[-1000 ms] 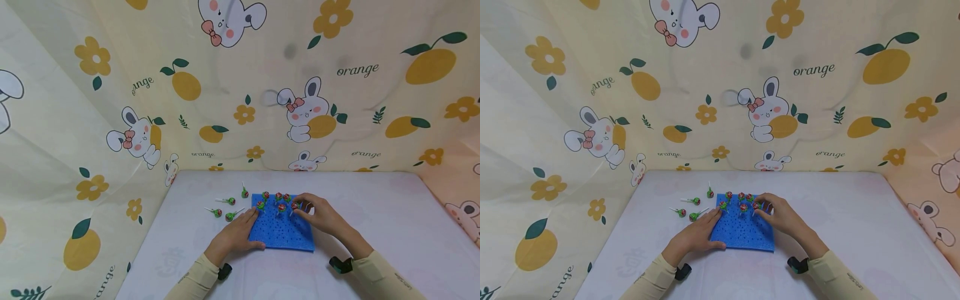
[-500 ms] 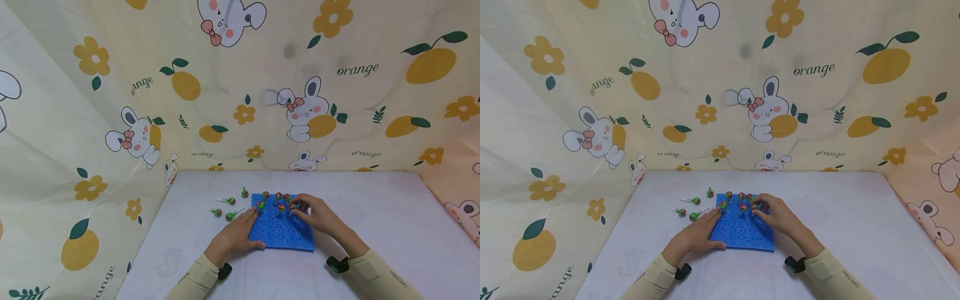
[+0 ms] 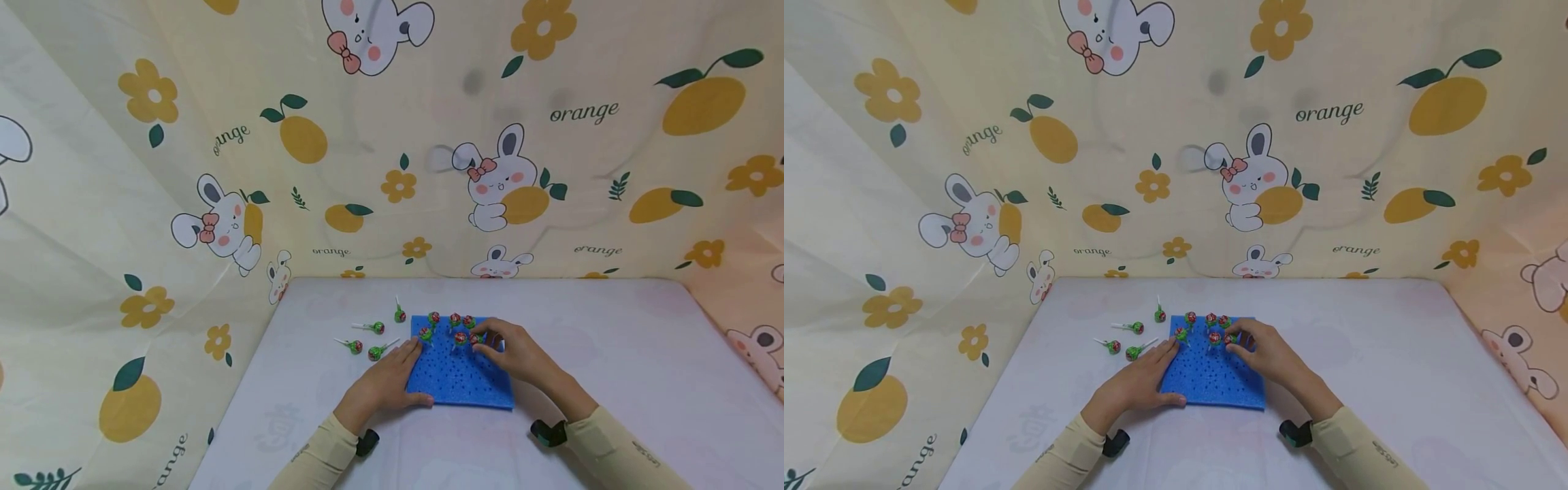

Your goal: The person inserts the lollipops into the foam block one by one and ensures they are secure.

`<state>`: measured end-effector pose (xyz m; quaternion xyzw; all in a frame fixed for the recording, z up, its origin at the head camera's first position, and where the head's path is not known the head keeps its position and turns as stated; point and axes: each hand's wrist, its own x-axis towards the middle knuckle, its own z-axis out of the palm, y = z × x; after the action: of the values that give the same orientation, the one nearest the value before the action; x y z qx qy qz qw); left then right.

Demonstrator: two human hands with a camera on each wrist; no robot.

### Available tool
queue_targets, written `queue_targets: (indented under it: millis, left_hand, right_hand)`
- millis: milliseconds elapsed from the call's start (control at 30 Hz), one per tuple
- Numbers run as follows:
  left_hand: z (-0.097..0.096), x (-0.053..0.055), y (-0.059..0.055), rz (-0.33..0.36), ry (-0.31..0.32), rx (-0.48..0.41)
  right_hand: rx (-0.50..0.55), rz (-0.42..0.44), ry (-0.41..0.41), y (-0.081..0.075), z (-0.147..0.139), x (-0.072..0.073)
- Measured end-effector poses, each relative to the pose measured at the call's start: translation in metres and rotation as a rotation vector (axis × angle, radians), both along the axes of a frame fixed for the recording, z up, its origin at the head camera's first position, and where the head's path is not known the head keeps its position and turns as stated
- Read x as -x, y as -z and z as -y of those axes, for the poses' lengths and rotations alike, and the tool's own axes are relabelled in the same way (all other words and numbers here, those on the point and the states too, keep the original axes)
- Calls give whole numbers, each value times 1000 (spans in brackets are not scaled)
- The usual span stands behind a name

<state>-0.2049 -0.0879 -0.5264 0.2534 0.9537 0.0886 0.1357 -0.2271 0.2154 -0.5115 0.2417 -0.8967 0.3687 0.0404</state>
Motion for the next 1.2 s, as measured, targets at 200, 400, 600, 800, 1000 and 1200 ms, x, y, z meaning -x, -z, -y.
queue_targets:
  millis: [200, 400, 600, 800, 1000, 1200]
  left_hand:
    - [-1, 0, -1, -3, -7, 1]
    - [-2, -1, -2, -2, -11, -3]
    - [-1, -1, -3, 1, -11, -5]
    - [-2, -1, -3, -4, -9, 3]
    - [-1, -2, -3, -7, -1, 3]
    - [-1, -5, -9, -17, 16, -23]
  right_hand:
    - [-1, 7, 12, 1, 1, 0]
    - [-5, 2, 10, 1, 1, 0]
    - [-10, 1, 7, 0, 1, -1]
    - [-23, -10, 6, -1, 1, -3]
    - [-17, -9, 9, -2, 1, -3]
    - [-18, -44, 4, -2, 1, -2]
